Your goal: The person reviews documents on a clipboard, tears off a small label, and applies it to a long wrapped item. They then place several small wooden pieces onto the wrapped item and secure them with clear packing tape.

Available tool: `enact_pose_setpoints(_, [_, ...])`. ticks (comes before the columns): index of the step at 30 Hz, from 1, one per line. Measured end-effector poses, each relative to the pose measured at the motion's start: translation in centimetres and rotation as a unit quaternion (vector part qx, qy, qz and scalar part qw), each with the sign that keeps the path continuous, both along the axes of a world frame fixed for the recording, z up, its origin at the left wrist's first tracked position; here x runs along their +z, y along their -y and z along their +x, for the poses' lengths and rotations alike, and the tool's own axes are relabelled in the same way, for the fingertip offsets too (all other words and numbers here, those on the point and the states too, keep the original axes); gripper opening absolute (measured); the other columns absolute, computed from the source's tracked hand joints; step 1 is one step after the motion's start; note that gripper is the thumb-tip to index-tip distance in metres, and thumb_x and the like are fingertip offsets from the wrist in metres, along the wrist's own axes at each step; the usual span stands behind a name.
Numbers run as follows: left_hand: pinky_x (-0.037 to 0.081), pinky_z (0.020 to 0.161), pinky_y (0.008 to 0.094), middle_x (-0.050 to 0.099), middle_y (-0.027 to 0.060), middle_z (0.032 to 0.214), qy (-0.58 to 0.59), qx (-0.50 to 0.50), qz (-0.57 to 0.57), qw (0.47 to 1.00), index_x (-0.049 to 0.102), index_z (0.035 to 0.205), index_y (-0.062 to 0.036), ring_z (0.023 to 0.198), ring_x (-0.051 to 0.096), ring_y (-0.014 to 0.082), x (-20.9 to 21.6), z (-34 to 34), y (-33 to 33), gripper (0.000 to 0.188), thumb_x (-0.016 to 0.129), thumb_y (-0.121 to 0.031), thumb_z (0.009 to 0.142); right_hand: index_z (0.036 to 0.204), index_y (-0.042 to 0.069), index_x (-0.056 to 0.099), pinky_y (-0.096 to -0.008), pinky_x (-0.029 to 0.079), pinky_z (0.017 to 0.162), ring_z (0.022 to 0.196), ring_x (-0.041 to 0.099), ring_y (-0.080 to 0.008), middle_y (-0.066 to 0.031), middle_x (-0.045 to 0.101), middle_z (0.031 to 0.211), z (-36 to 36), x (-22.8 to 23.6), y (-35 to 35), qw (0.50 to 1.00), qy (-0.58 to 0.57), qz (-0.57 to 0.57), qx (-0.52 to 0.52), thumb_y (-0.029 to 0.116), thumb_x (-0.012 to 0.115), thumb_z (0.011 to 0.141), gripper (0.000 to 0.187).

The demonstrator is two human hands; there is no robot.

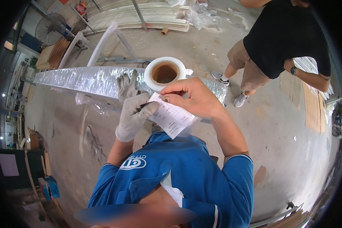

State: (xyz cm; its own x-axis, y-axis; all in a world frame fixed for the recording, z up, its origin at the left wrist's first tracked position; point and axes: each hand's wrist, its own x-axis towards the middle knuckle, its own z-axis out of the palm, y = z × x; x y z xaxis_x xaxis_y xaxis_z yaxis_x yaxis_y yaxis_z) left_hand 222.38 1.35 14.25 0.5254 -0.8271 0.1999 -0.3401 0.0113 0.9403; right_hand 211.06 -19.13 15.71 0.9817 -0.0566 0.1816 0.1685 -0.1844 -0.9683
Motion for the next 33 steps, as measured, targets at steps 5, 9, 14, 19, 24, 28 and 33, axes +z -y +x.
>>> enact_pose_setpoints(5, [0.043, 0.062, 0.0269, 0.061, 0.0027, 0.074, -0.052, 0.012, 0.01, 0.999, 0.069, 0.089, 0.0026, 0.068, 0.052, 0.0081, 0.0, -0.3, -0.1, 0.017, 0.071, -0.015, 0.091, 0.101, 0.003, 0.074, -0.0285, 0.053, 0.067, 0.072, 0.068, -0.0177, -0.009, 0.074, 0.087, -0.5, -0.4, -1.2, 0.993, 0.038, -0.086, -0.068, 0.012, 0.073, 0.089, 0.015])
enact_pose_setpoints(9, [0.046, 0.066, 0.0251, 0.062, 0.002, 0.084, -0.074, 0.012, -0.041, 0.996, 0.066, 0.098, 0.0032, 0.074, 0.054, 0.0074, 0.2, -0.8, 0.2, 0.022, 0.072, -0.017, 0.092, 0.099, 0.003, 0.073, -0.0304, 0.051, 0.067, 0.074, 0.068, -0.0199, -0.0099, 0.072, 0.086, -0.6, 0.2, -1.4, 0.967, 0.072, -0.213, -0.123, 0.009, 0.072, 0.089, 0.012])
enact_pose_setpoints(14, [0.047, 0.065, 0.0234, 0.06, 0.0019, 0.088, -0.22, -0.076, 0.019, 0.972, 0.062, 0.106, 0.0008, 0.074, 0.058, 0.0076, 1.7, 0.8, -0.1, 0.029, 0.067, -0.026, 0.095, 0.09, 0.006, 0.071, -0.04, 0.049, 0.066, 0.077, 0.066, -0.0291, -0.0086, 0.069, 0.081, -0.8, 1.5, -0.2, 0.927, 0.102, -0.356, -0.064, 0.012, 0.073, 0.084, 0.009])
enact_pose_setpoints(19, [0.048, 0.059, 0.0234, 0.062, 0.0017, 0.084, -0.258, -0.165, 0.091, 0.948, 0.066, 0.1, -0.0002, 0.067, 0.059, 0.008, 2.0, 1.4, 0.7, 0.028, 0.067, -0.028, 0.094, 0.084, 0.013, 0.072, -0.0438, 0.045, 0.065, 0.08, 0.065, -0.0293, -0.0058, 0.07, 0.08, -1.0, 2.7, 0.8, 0.922, 0.024, -0.385, 0.026, 0.021, 0.069, 0.086, 0.009])
enact_pose_setpoints(24, [0.049, 0.057, 0.0228, 0.065, 0.0034, 0.084, -0.279, -0.187, 0.127, 0.933, 0.068, 0.098, -0.0004, 0.065, 0.062, 0.0092, 1.8, 1.4, 1.1, 0.024, 0.069, -0.024, 0.092, 0.082, 0.013, 0.073, -0.0431, 0.045, 0.065, 0.078, 0.066, -0.0283, -0.0053, 0.07, 0.076, -0.7, 3.2, 1.1, 0.901, 0.033, -0.425, 0.078, 0.02, 0.069, 0.084, 0.008])
enact_pose_setpoints(28, [0.05, 0.055, 0.0221, 0.067, 0.0044, 0.082, -0.311, -0.177, 0.14, 0.923, 0.069, 0.098, 0.0001, 0.063, 0.063, 0.01, 1.5, 1.1, 1.3, 0.018, 0.07, -0.017, 0.092, 0.084, 0.013, 0.074, -0.0425, 0.047, 0.067, 0.079, 0.067, -0.0283, -0.0062, 0.07, 0.076, -0.6, 3.5, 1.3, 0.898, 0.015, -0.43, 0.096, 0.019, 0.07, 0.084, 0.007])
enact_pose_setpoints(33, [0.05, 0.054, 0.0225, 0.067, 0.0054, 0.081, -0.323, -0.177, 0.129, 0.921, 0.07, 0.098, 0.001, 0.062, 0.063, 0.0109, 1.2, 0.9, 1.4, 0.017, 0.069, -0.015, 0.094, 0.084, 0.013, 0.074, -0.0427, 0.047, 0.068, 0.079, 0.067, -0.0286, -0.0069, 0.07, 0.075, -0.6, 3.5, 1.4, 0.904, 0.021, -0.414, 0.103, 0.019, 0.07, 0.083, 0.007])
